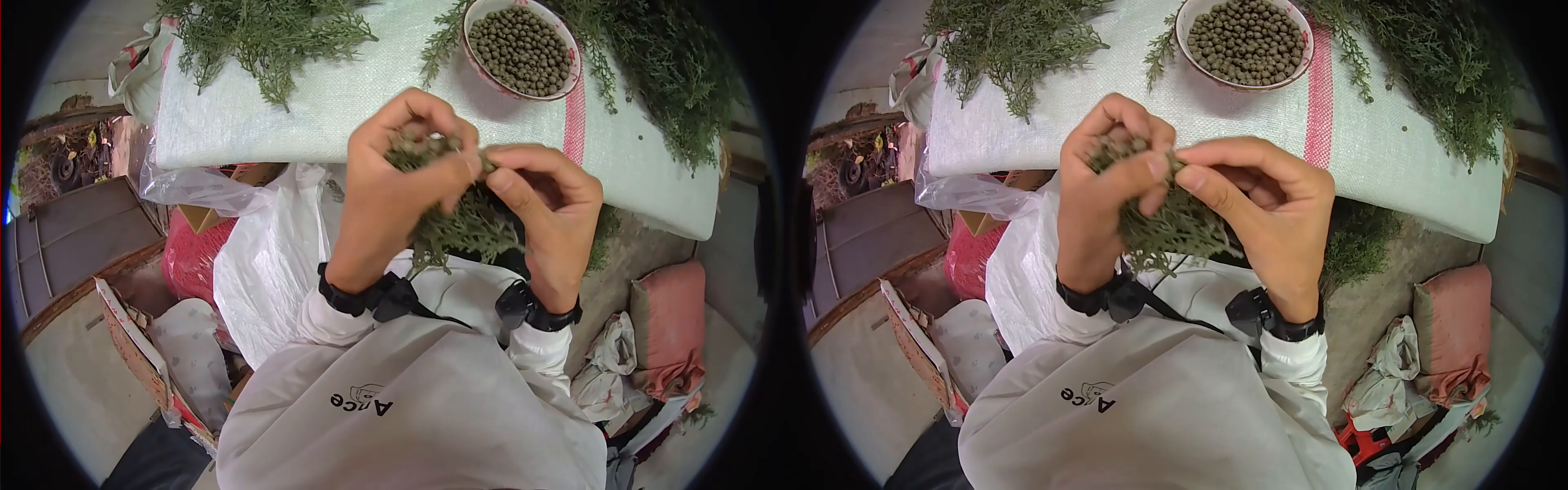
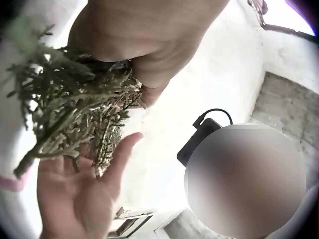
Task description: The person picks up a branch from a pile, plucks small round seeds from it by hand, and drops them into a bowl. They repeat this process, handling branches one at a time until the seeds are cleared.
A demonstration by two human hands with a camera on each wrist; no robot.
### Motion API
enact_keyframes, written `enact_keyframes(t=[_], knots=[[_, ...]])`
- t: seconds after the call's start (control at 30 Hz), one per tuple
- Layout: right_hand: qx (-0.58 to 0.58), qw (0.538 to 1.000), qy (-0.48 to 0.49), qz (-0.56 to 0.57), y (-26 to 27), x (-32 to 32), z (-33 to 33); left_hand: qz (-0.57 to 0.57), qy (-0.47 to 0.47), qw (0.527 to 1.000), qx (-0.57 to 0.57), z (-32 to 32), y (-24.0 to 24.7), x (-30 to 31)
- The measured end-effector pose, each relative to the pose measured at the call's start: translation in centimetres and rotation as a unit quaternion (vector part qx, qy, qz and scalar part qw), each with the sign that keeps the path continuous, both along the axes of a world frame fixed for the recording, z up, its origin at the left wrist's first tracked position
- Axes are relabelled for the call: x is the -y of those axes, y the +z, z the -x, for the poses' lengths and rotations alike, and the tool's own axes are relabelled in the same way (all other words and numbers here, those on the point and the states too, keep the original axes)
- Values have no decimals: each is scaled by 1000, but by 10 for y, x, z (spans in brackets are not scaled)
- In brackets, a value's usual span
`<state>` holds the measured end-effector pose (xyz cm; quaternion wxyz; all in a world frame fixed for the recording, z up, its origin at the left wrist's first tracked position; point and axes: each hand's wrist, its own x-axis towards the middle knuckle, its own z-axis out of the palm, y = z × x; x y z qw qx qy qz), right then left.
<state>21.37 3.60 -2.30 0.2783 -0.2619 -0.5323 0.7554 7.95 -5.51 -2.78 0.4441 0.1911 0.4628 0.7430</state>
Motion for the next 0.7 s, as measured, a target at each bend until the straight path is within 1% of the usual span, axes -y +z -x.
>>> enact_keyframes(t=[0.07, 0.1, 0.17, 0.2, 0.23, 0.3, 0.33, 0.43, 0.5, 0.6, 0.63, 0.7], knots=[[5, 1000, 19, 15, 4, 1, 9, -55, 28, 996, 62, 10, -1, 0], [-7, 999, 32, -39, 5, 6, 18, -57, 31, 996, 61, 10, 0, 2], [-32, 987, 55, -146, 8, 15, 29, -64, 38, 997, 12, 9, 5, 4], [-34, 986, 59, -149, 7, 15, 30, -70, 43, 996, -14, 9, 6, 4], [-12, 984, 96, -148, 3, 15, 28, -73, 47, 996, -16, 11, 6, 5], [34, 975, 171, -141, -2, 17, 27, -124, 62, 990, 18, 13, 1, 9], [33, 974, 175, -141, -1, 18, 27, -148, 68, 986, 35, 14, -1, 11], [59, 960, 217, -167, 4, 20, 29, -162, 60, 985, 24, 15, -9, 18], [66, 961, 205, -176, 6, 21, 24, -175, 53, 983, 18, 16, -9, 20], [71, 958, 187, -206, 14, 18, 25, -152, 42, 976, -148, 16, -1, 24], [87, 961, 171, -198, 16, 18, 26, -159, 48, 975, -151, 16, 0, 25], [120, 967, 134, -180, 21, 15, 30, -165, 96, 979, -78, 16, -1, 24]])
